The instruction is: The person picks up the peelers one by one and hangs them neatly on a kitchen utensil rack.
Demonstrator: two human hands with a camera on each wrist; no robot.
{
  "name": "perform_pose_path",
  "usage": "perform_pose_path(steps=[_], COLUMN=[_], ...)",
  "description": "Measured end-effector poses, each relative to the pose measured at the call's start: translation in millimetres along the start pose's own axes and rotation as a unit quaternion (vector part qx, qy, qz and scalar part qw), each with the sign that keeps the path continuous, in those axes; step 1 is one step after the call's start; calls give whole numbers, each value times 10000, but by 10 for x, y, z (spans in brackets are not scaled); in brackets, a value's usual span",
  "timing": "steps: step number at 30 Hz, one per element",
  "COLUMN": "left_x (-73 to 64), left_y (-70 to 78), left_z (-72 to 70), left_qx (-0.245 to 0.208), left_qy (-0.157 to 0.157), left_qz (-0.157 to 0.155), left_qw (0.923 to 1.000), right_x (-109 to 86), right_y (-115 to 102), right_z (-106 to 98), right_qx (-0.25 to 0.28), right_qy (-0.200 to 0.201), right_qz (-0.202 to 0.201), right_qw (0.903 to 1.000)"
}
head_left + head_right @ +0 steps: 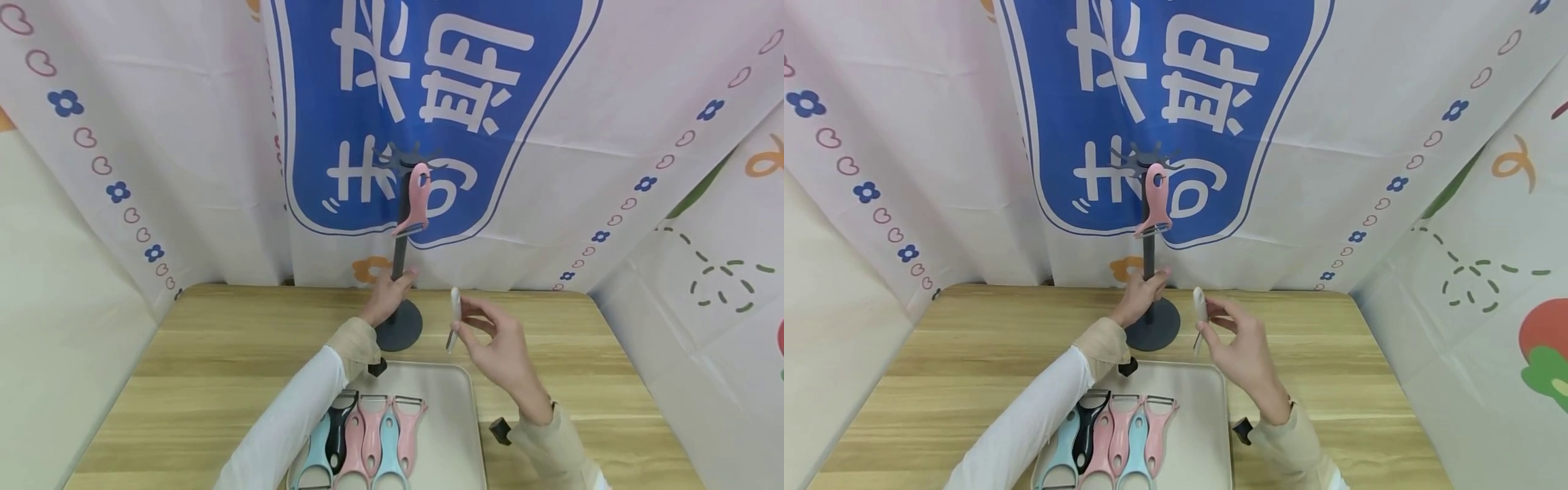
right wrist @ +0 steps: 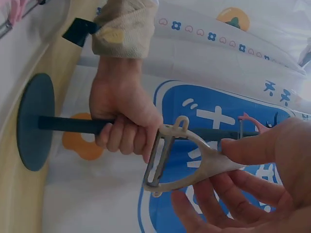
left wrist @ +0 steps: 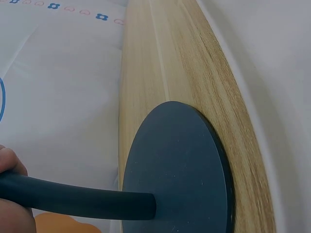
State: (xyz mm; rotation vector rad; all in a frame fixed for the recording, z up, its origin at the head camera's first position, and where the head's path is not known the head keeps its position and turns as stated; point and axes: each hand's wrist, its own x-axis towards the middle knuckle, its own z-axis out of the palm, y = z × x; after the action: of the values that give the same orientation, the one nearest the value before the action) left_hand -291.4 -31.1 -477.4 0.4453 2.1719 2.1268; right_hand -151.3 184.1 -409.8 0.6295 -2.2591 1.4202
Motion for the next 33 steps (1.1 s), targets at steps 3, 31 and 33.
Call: perform_pose_path(steps=[3,31,33], left_x=[-6,-9,-13], left_y=[-13,-26,-28], left_z=[2,-4,-4], left_qx=[-12,-96,-81], left_qy=[32,-43,-55], left_qz=[-6,72,70], left_qw=[10000,9999,9999], right_x=[84,961,1015], right_y=[-17,-297,-311], right_z=[-37,-150,-139], right_qx=[131,1222,1266], right_qy=[91,1297,1396], right_qz=[-116,-929,-977], right_qw=[9998,9796,9772])
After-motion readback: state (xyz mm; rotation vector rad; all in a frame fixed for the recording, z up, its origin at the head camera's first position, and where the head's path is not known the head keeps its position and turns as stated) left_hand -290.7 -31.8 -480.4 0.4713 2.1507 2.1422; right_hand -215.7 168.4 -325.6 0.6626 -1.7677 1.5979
